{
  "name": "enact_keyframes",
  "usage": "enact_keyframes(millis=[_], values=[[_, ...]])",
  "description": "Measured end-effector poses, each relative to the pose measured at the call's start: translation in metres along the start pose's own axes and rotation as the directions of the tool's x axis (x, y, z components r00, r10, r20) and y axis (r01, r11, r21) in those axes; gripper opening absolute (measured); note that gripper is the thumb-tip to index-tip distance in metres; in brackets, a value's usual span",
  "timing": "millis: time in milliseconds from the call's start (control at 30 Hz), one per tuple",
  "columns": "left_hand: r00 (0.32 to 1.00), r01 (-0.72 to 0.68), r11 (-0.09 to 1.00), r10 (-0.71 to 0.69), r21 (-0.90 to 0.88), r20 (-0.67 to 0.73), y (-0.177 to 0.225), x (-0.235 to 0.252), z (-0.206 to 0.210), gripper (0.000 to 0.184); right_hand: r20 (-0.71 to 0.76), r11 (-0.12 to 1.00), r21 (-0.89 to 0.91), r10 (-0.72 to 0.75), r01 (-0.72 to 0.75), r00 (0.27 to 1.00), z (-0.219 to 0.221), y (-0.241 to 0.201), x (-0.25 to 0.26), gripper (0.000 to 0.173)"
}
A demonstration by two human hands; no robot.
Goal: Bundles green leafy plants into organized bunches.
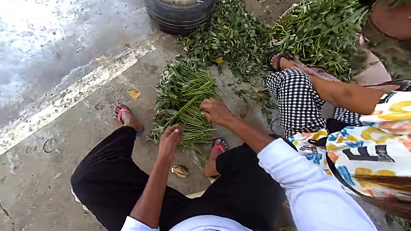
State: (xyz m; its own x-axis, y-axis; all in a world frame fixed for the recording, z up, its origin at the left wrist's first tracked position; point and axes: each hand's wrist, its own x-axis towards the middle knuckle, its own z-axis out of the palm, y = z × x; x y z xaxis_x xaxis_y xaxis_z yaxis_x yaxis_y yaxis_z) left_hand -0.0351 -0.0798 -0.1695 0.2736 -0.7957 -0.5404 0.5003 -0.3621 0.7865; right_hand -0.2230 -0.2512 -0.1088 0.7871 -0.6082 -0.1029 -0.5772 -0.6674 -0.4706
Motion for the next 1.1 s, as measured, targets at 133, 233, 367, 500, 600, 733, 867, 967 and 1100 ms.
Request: enact_keyframes(millis=[133,233,367,500,600,733,867,967,1100], values=[[0.980,0.200,0.979,-0.200,-0.027,-0.009,-0.030,0.012,0.006,0.030,0.177,0.991,-0.124,0.065,-0.043,0.982,0.062,0.024,0.081,0.026],[0.980,0.189,0.982,-0.189,0.005,0.054,-0.030,0.017,0.015,0.029,0.182,0.983,-0.174,0.083,-0.051,0.980,0.105,0.043,0.109,0.039],[0.970,0.230,0.973,-0.227,-0.024,0.086,-0.040,0.024,0.020,0.029,0.136,0.944,-0.329,0.036,0.011,0.990,0.133,0.065,0.119,0.033],[0.964,0.265,0.963,-0.264,-0.052,0.029,-0.049,0.036,0.012,0.030,0.125,0.917,-0.395,0.000,0.050,0.992,0.128,0.073,0.124,0.018],[0.970,0.239,0.967,-0.242,-0.091,-0.023,-0.050,0.045,0.006,0.032,0.116,0.954,-0.292,-0.041,0.073,0.992,0.118,0.069,0.118,0.016],[0.974,0.168,0.957,-0.199,-0.238,-0.111,-0.047,0.054,0.002,0.038,0.228,0.987,0.082,0.113,-0.135,0.967,0.098,0.026,0.088,0.017],[0.972,0.083,0.901,-0.166,-0.426,-0.163,-0.043,0.057,0.000,0.037,0.277,0.847,0.397,0.257,-0.354,0.926,0.116,-0.001,0.043,0.019],[0.977,0.072,0.914,-0.145,-0.399,-0.157,-0.046,0.056,-0.003,0.029,0.270,0.700,0.571,0.333,-0.429,0.903,0.136,-0.009,0.022,0.018],[0.963,0.128,0.923,-0.203,-0.363,-0.177,-0.045,0.059,-0.009,0.025,0.191,0.630,0.642,0.421,-0.437,0.887,0.139,-0.014,0.011,0.019]])
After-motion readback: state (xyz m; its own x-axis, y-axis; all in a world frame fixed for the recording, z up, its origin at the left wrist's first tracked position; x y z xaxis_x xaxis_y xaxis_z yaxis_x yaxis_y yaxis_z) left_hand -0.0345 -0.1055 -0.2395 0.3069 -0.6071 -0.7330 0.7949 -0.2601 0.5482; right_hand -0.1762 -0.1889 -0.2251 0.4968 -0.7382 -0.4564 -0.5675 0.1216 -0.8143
